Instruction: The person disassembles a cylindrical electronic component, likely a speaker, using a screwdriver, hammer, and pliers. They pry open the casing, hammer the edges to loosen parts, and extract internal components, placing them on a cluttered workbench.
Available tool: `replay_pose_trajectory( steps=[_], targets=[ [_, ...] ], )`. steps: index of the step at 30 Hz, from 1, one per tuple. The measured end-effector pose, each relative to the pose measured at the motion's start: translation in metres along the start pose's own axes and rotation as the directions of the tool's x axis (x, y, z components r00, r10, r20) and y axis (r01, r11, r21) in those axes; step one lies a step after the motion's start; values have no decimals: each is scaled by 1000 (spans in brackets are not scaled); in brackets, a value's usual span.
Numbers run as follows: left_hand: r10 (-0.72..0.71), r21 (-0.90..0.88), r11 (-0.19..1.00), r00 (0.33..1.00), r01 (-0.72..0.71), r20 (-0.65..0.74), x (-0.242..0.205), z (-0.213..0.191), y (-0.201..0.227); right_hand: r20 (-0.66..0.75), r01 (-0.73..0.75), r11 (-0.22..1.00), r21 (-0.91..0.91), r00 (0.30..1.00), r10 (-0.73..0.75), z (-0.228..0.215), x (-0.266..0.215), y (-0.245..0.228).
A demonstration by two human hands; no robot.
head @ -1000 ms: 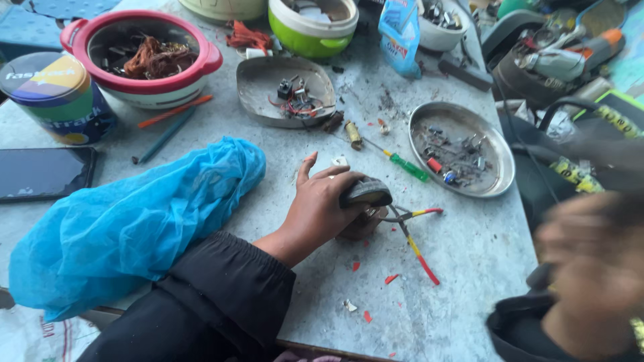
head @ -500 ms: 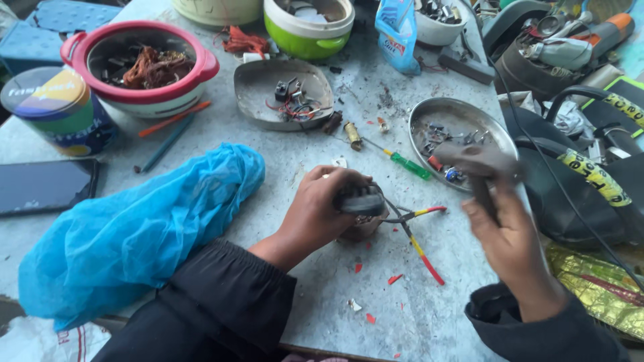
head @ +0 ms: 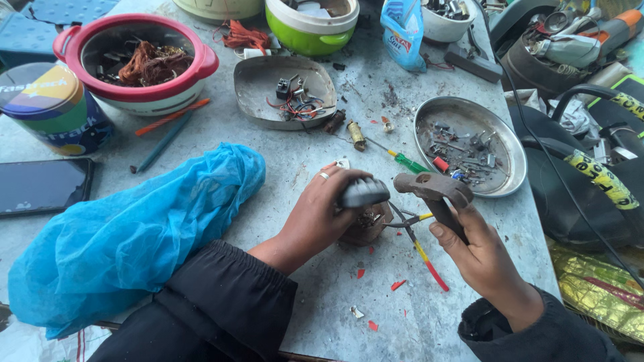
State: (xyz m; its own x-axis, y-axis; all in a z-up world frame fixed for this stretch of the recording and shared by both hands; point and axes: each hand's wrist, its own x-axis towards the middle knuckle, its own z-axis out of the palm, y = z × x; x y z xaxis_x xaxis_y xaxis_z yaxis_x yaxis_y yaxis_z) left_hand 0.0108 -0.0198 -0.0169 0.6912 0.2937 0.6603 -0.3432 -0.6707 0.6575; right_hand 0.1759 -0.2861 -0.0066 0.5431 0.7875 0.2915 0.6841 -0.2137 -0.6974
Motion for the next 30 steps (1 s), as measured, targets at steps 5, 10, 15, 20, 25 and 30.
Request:
replay_pose_trajectory(
  steps=[5,10,15,20,25,30],
  targets=[
    [3,-34,999,1000,-3,18,-3,6,-1,12,-62,986,-157,998,64,-8,-9,-24],
    [-78,-54,995,993,83,92,1,6,-4,-355,217,957,194,924,-138,-20,-24,-75],
    [-93,14,996,994,92,61,4,10,-5,-28,205,942,-267,975,-220,-7,-12,-51],
    [15,3,1000,999,-15,28,6,11,-6,-405,157,963,218,913,-57,-17,-26,-72],
    [-37,23,999,999,36,38,8,10,-8,-142,173,981,-89,973,-184,8,-8,-87],
    [-20,16,1000,999,20,-27,13,6,-3,-92,13,989,-145,995,-26,-9,-16,-39]
  ],
)
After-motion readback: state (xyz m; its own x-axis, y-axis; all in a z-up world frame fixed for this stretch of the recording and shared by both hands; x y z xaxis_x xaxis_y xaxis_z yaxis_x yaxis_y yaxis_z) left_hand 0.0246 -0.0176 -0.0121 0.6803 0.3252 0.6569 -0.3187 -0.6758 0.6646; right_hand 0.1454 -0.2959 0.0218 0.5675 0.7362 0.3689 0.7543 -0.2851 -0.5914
